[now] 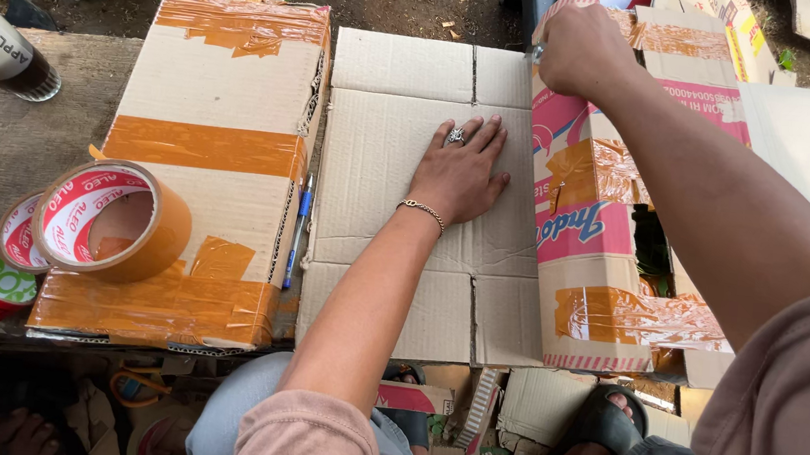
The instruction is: The person folds the flaps of a flattened cardboard box, cuts along the box edge with a utility knife, and presses the box flat on the bench. They then tear pieces of brown packing tape by hand and press the tape over the box seam to hold it closed.
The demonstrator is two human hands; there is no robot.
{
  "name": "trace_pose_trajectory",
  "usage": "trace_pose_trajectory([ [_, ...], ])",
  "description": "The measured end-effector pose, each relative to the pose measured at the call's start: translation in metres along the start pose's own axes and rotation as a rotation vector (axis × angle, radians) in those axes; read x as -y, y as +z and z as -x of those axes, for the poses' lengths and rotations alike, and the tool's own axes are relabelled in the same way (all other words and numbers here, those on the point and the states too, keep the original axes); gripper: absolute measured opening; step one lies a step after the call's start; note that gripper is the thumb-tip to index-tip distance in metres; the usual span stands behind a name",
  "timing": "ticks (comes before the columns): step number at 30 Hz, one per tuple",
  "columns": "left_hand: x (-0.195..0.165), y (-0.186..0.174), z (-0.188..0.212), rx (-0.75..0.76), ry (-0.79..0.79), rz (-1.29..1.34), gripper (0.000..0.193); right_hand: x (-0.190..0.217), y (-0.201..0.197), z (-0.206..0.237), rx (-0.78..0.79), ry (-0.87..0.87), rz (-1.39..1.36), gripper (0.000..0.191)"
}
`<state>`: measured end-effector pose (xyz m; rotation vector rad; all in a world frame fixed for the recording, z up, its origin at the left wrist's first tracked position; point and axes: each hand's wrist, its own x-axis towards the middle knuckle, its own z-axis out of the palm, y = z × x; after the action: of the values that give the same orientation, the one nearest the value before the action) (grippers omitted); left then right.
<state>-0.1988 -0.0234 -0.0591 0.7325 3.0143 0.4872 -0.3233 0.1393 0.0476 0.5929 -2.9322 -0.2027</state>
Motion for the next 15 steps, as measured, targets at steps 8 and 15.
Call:
trace_pose_trajectory([
  [8, 0.005, 0.009, -0.005, 0.007, -0.010, -0.010, 0.069, 0.004, 0.000, 0.019, 0.006, 0.046, -0.070, 0.030],
  [15, 0.002, 0.008, -0.002, -0.226, 0.005, 0.031, 0.059, 0.008, 0.003, 0.035, 0.078, 0.019, -0.003, 0.029],
])
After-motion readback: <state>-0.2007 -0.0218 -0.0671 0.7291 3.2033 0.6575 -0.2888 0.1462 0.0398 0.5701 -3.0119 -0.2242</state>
